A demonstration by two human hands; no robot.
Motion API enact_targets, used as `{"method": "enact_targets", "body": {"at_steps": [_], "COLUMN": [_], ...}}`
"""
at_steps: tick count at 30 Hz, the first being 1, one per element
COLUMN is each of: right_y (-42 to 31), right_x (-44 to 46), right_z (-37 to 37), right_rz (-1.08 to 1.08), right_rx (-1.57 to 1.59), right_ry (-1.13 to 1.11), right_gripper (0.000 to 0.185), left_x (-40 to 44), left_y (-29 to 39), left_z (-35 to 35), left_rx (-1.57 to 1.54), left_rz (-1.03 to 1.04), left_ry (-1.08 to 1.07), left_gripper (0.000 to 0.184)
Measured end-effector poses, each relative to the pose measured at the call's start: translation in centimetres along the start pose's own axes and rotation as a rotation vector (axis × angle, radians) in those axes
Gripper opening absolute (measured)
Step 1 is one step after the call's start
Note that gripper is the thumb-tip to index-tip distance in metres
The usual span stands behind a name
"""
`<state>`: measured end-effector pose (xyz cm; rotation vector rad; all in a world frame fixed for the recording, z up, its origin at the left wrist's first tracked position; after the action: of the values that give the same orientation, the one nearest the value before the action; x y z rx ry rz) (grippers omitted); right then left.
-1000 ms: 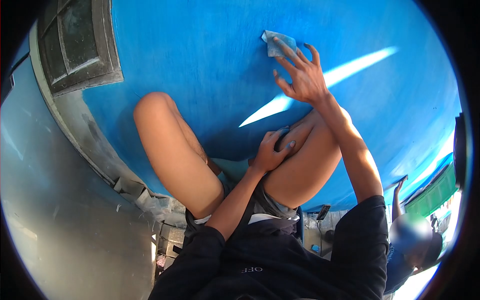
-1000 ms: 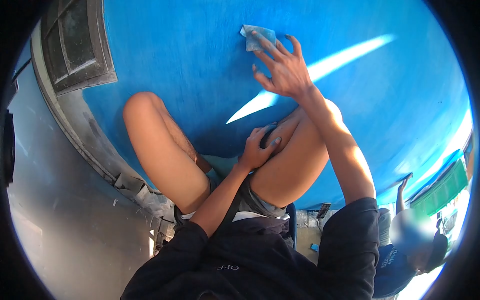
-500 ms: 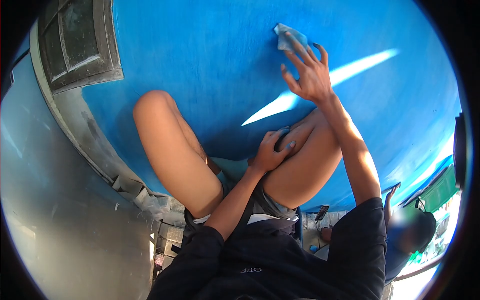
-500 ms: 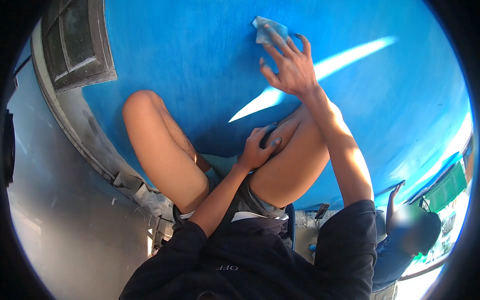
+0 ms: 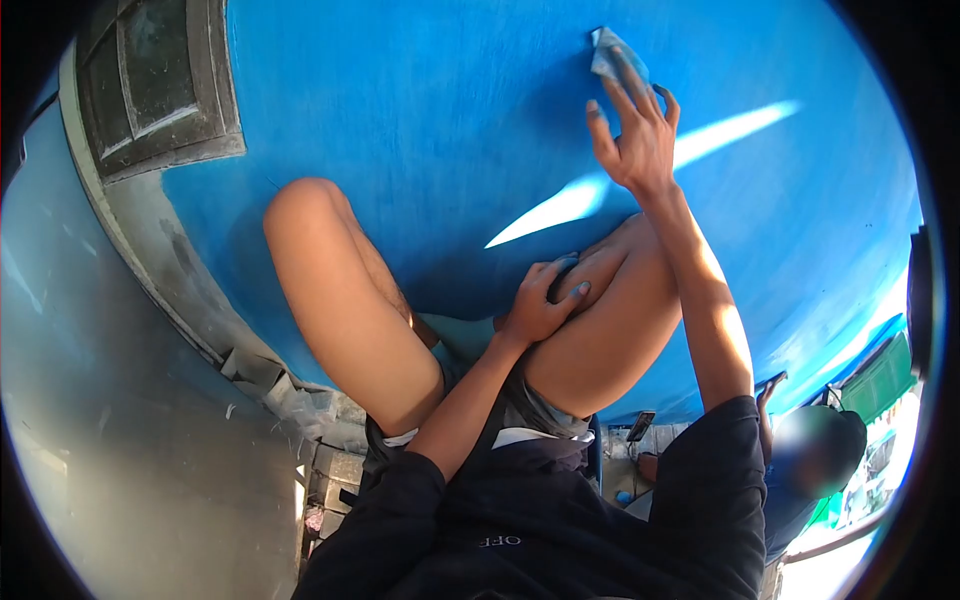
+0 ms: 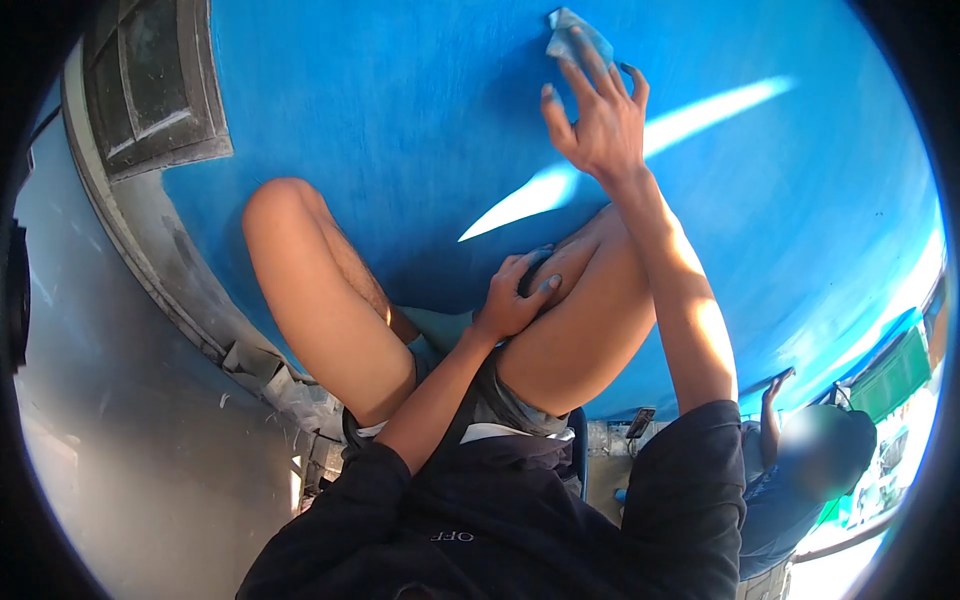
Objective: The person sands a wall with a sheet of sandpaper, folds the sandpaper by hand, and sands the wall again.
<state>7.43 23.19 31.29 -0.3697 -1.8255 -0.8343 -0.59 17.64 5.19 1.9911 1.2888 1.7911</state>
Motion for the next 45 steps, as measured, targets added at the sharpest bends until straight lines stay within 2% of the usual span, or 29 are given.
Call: {"method": "enact_targets", "body": {"at_steps": [2,6,8,12,22,25,31,34,37,45], "right_y": [-1.0,-0.5,0.4,-0.4,-0.4,-1.3,-0.6,-1.3,-0.8,-0.8], "right_x": [-0.5,-0.2,-0.1,-0.5,-0.6,-0.9,-0.5,-0.7,-0.3,-0.4], "right_z": [-0.1,-0.1,-0.1,0.0,0.1,0.3,0.0,-0.1,-0.2,-0.3], "right_rz": [-0.139,-0.116,-0.035,-0.114,-0.075,-0.195,-0.095,-0.177,-0.115,-0.121], "right_rx": [-0.033,-0.049,-0.032,0.001,-0.032,-0.024,-0.030,-0.013,-0.039,-0.036], "right_ry": [-0.115,-0.106,-0.021,-0.085,-0.112,-0.175,-0.108,-0.168,-0.103,-0.120], "right_gripper": [0.039,0.040,0.040,0.041,0.041,0.040,0.040,0.039,0.040,0.042], "left_x": [-0.1,0.0,0.0,-0.1,-0.1,0.0,0.0,0.0,-0.1,-0.1], "left_y": [0.3,0.1,0.0,0.1,0.2,0.2,0.2,0.0,0.1,0.2], "left_z": [-0.1,0.1,0.0,0.0,0.0,0.0,0.0,0.1,0.1,0.1], "left_rx": [0.005,-0.005,0.007,-0.005,0.004,0.011,-0.005,0.007,-0.016,-0.014], "left_rz": [0.007,-0.016,0.002,0.009,0.014,0.017,0.006,0.028,0.004,0.014], "left_ry": [-0.010,-0.007,0.007,0.010,0.025,0.021,0.015,0.023,0.022,0.031], "left_gripper": [0.054,0.054,0.054,0.054,0.056,0.056,0.057,0.057,0.057,0.056]}}
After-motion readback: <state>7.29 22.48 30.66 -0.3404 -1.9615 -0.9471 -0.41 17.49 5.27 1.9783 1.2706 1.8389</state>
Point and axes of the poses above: each hand's wrist, its own x-axis towards the middle knuckle, its own z-axis out of the palm, y = z × x, the point moved 4 cm from there along x, towards the middle knuckle, and after that the axes turned 8 degrees about -y, right-handed, at the moved point
